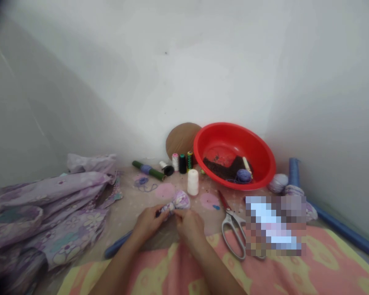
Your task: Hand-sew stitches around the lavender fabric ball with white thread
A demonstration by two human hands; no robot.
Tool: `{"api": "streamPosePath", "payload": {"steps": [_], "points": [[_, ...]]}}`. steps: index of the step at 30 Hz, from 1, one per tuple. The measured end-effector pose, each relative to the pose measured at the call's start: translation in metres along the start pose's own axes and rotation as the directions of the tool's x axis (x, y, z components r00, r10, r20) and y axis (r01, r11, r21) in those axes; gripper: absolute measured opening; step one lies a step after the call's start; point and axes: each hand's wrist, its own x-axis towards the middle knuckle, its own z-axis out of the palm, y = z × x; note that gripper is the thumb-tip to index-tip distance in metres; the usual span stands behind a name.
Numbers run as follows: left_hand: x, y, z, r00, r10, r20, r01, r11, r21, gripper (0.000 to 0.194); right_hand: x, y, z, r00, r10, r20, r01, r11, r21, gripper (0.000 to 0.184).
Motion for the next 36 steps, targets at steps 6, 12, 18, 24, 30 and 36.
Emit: {"api": "streamPosePath", "payload": {"steps": [6,12,18,24,30,36], "points": [[0.001,0.0,0.001,1.0,0.015,-0.005,-0.015,1.0,0.013,0.043,-0.001,0.001,0.007,1.0,-0.001,-0.03,0.0,1.0,-0.01,0.03],[0.001,0.002,-0.002,1.0,-0.013,0.013,0.013,1.0,0.009,0.043,-0.002,0.0,0.015,0.996,0.008,-0.087,-0.012,0.999,-0.047,0.027],[0.001,0.003,-0.003,1.0,0.003,0.016,-0.003,1.0,0.028,0.044,-0.003,-0.004,0.017,0.998,0.039,-0.052,-0.045,0.992,-0.12,0.022],[0.0,0.003,-0.002,1.0,-0.002,0.027,0.001,0.999,0.041,0.045,-0.003,-0.003,0.025,0.996,0.046,-0.071,-0.054,0.992,-0.111,0.022],[0.001,0.002,-0.001,0.999,-0.002,0.033,0.002,1.0,0.013,0.046,0.0,-0.004,0.028,0.994,0.056,-0.093,-0.063,0.995,-0.074,0.022],[0.0,0.002,-0.001,1.0,0.004,0.025,-0.004,1.0,0.016,0.045,0.001,-0.003,0.03,0.992,0.047,-0.114,-0.048,0.999,-0.014,0.022]]}}
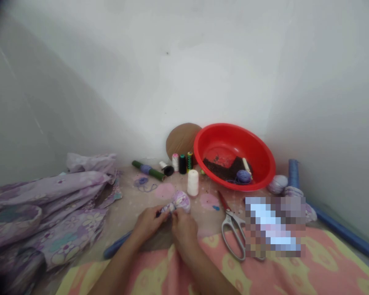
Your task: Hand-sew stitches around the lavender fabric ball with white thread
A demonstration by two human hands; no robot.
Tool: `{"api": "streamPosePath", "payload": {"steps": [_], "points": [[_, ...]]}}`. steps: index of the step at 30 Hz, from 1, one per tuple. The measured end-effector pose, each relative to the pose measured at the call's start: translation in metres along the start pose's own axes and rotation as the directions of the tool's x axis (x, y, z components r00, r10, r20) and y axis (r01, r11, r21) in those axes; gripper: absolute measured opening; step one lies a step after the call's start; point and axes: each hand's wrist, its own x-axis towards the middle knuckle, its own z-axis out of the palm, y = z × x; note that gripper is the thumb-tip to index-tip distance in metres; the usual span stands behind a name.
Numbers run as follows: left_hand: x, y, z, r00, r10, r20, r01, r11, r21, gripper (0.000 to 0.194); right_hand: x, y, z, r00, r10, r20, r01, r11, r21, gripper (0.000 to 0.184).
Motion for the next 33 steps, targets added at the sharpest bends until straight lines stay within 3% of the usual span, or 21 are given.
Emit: {"api": "streamPosePath", "payload": {"steps": [14,21,33], "points": [[-0.0005,0.0004,-0.0013,1.0,-0.015,0.005,0.015,1.0,-0.008,0.044,-0.0013,-0.0025,-0.0055,0.999,-0.012,0.03,0.01,0.997,0.078,0.024],[-0.0003,-0.0009,-0.001,0.999,0.032,0.001,-0.032,0.999,-0.002,0.045,-0.0009,-0.0009,-0.0058,0.996,-0.028,0.081,0.014,0.985,0.171,0.029],[0.0,-0.0009,0.0003,1.0,0.023,0.002,-0.023,0.999,-0.024,0.044,0.001,0.0045,0.0014,0.997,-0.053,0.055,0.035,0.955,0.294,0.026]]}}
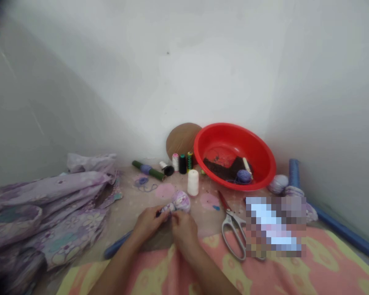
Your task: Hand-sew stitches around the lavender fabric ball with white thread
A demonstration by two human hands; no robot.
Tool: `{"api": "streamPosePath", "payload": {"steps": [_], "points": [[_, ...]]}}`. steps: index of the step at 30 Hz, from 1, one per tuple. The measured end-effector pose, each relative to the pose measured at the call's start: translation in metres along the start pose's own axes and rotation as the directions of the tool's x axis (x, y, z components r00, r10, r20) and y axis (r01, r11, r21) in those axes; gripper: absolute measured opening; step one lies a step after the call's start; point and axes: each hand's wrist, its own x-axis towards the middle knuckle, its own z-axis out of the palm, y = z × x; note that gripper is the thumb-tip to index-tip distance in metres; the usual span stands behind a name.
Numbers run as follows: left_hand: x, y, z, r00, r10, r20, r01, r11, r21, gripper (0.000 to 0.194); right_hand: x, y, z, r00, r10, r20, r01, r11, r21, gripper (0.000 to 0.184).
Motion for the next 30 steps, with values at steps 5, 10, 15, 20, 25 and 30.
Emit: {"api": "streamPosePath", "payload": {"steps": [5,10,15,20,25,30], "points": [[0.0006,-0.0012,0.0006,1.0,0.002,-0.008,-0.002,1.0,0.004,0.044,-0.0007,-0.0001,0.0008,0.999,0.041,-0.033,-0.044,0.994,-0.095,0.023],[0.0009,-0.0021,0.0011,1.0,-0.015,-0.017,0.015,1.0,0.014,0.044,-0.0015,-0.0017,0.0008,0.998,0.053,-0.042,-0.059,0.989,-0.138,0.022],[0.0001,-0.0015,0.0012,1.0,-0.009,-0.02,0.009,1.0,0.021,0.045,-0.0014,0.0001,0.003,0.997,0.05,-0.06,-0.057,0.992,-0.116,0.022],[-0.001,-0.0004,0.0004,1.0,-0.007,-0.015,0.007,0.999,0.033,0.046,-0.0006,0.0022,0.0052,0.995,0.037,-0.09,-0.042,0.998,-0.054,0.022],[-0.0013,0.0021,-0.0016,1.0,-0.002,-0.007,0.002,1.0,0.014,0.044,0.0024,0.0029,0.0082,0.993,0.06,-0.104,-0.065,0.997,-0.045,0.02],[-0.0029,0.0044,-0.0032,0.999,0.03,-0.017,-0.03,0.999,0.018,0.04,0.0047,0.0021,0.0095,0.988,0.086,-0.13,-0.088,0.996,-0.007,0.018]]}}
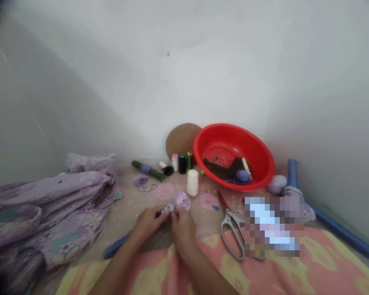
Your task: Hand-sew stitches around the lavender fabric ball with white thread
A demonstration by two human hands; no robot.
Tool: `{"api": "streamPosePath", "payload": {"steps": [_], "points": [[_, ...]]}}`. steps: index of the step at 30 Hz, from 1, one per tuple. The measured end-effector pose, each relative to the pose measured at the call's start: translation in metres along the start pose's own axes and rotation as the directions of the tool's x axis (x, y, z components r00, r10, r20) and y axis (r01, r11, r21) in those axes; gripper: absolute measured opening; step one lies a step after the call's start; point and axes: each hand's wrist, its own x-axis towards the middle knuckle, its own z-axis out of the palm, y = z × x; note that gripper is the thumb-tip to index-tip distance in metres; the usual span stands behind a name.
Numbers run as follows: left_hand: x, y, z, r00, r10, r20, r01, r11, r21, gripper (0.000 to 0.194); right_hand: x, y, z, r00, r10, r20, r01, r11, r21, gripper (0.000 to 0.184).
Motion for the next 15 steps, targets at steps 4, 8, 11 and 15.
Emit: {"api": "streamPosePath", "payload": {"steps": [4,8,11,15], "points": [[-0.002,0.005,-0.003,0.999,-0.04,0.011,0.04,0.999,-0.005,0.039,0.0,-0.003,0.0,1.0,0.012,-0.021,-0.012,1.0,0.009,0.013],[-0.005,0.012,-0.008,0.995,-0.096,0.034,0.096,0.995,-0.009,0.038,0.0,-0.006,0.001,0.999,0.024,-0.04,-0.023,1.0,0.021,0.014],[-0.006,0.013,-0.009,0.995,-0.095,0.035,0.095,0.995,-0.013,0.038,0.0,-0.007,0.003,0.999,0.005,-0.044,-0.003,1.0,0.025,0.017],[-0.005,0.011,-0.006,0.996,-0.081,0.024,0.081,0.997,-0.011,0.037,-0.003,-0.011,-0.004,0.994,-0.107,-0.009,0.106,0.991,-0.087,0.026]]}}
